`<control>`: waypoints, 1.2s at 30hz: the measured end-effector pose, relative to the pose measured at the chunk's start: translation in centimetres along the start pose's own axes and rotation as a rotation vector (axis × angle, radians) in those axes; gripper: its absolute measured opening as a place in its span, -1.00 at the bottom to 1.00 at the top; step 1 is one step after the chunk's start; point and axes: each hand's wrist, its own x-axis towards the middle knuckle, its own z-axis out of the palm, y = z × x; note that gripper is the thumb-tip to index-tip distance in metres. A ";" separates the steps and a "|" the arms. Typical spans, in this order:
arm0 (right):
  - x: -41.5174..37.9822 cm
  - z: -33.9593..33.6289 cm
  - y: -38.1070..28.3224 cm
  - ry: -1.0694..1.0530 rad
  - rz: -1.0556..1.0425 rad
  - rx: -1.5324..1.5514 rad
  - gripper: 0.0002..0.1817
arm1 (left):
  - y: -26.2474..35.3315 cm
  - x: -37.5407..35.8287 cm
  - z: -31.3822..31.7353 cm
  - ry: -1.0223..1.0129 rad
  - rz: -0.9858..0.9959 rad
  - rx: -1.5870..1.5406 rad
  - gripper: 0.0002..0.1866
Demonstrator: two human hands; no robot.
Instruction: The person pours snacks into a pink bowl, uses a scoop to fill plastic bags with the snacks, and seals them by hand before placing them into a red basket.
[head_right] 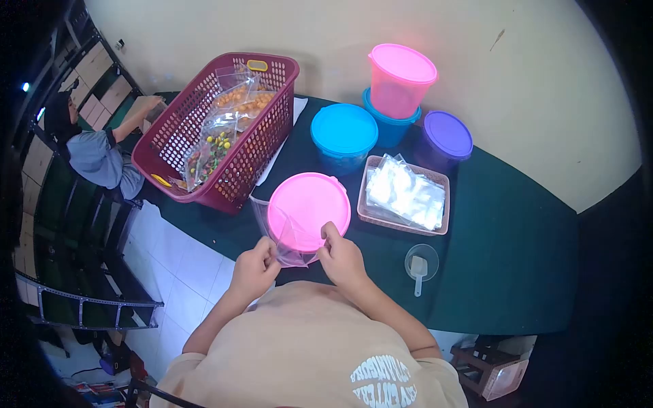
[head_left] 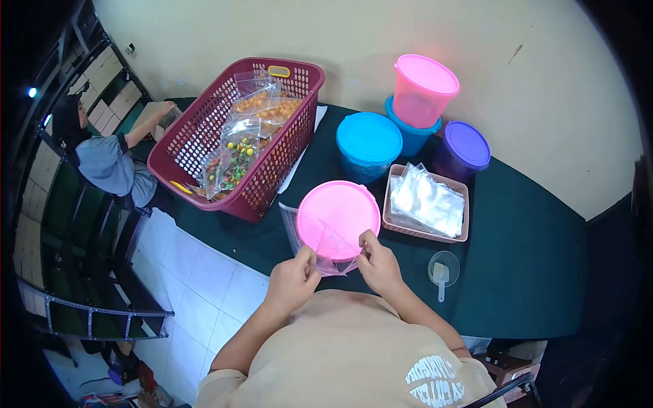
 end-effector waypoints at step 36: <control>0.9 2.0 -1.6 -0.237 0.190 0.704 -0.78 | -4.8 4.4 -1.3 0.116 0.759 0.091 0.10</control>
